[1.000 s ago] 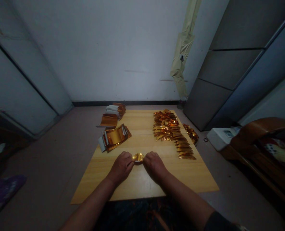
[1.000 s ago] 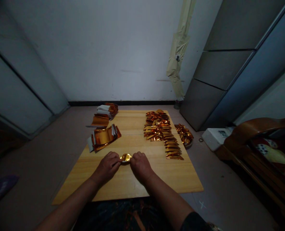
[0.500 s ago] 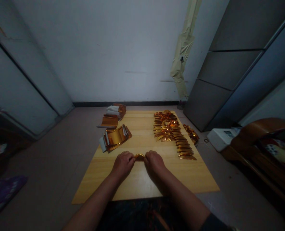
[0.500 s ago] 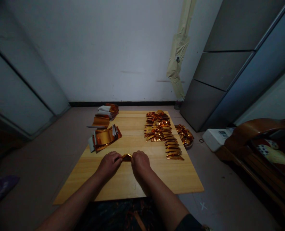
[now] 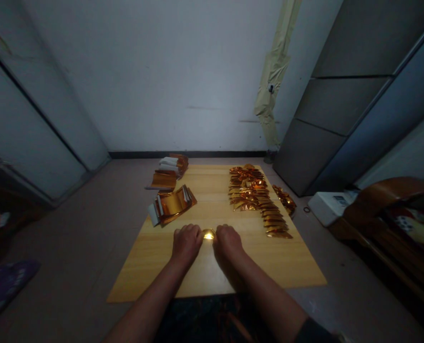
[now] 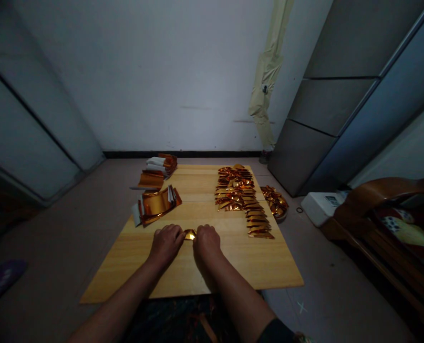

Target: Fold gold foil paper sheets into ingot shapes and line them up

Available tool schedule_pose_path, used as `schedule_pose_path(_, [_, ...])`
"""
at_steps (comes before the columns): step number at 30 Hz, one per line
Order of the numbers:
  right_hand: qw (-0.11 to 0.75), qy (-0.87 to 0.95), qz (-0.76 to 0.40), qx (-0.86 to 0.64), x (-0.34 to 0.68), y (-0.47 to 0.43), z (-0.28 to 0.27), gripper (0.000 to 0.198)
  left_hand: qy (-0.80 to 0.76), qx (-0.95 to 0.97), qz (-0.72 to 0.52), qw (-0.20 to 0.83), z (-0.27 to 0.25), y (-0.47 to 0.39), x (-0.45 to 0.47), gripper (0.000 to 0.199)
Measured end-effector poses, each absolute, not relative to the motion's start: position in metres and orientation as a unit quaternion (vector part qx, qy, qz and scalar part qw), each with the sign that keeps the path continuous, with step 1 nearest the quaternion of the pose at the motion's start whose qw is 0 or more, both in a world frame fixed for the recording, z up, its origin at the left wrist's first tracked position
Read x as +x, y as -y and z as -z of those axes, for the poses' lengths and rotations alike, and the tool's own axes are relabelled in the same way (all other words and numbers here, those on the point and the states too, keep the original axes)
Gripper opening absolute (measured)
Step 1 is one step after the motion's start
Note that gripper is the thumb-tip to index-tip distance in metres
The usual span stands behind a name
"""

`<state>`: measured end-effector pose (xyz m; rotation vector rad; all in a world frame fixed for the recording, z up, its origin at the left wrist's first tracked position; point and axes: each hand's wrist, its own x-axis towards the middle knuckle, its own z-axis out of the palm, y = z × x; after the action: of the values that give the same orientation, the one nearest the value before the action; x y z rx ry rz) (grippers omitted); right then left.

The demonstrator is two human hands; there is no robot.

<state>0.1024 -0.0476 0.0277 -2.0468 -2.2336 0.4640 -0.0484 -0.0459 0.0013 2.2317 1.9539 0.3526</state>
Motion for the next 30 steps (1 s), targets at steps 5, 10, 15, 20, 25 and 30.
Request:
schedule_pose_path(5, [0.033, 0.723, -0.157, -0.672, 0.101, 0.043, -0.028, 0.026, -0.654, 0.745, -0.117, 0.064, 0.0, 0.045, -0.048, 0.024])
schedule_pose_path(10, [0.024, 0.733, -0.115, -0.67, 0.097, 0.044, -0.018, 0.027, -0.653, 0.748, -0.109, 0.045, 0.002, 0.043, -0.046, 0.028])
schedule_pose_path(15, [0.021, 0.75, -0.072, -0.657, 0.095, 0.049, -0.01, 0.027, -0.648, 0.755, -0.093, 0.034, 0.0, 0.043, -0.044, 0.032])
schedule_pose_path(20, [0.017, 0.761, -0.056, -0.647, 0.096, 0.047, -0.006, 0.024, -0.65, 0.755, -0.077, 0.03, -0.003, 0.043, -0.042, 0.032])
schedule_pose_path(25, [0.014, 0.764, -0.043, -0.643, 0.096, 0.046, -0.002, 0.024, -0.649, 0.756, -0.078, 0.026, -0.004, 0.043, -0.041, 0.031])
schedule_pose_path(30, [0.011, 0.763, -0.038, -0.645, 0.095, 0.047, -0.005, 0.024, -0.648, 0.757, -0.077, 0.024, -0.003, 0.042, -0.041, 0.03])
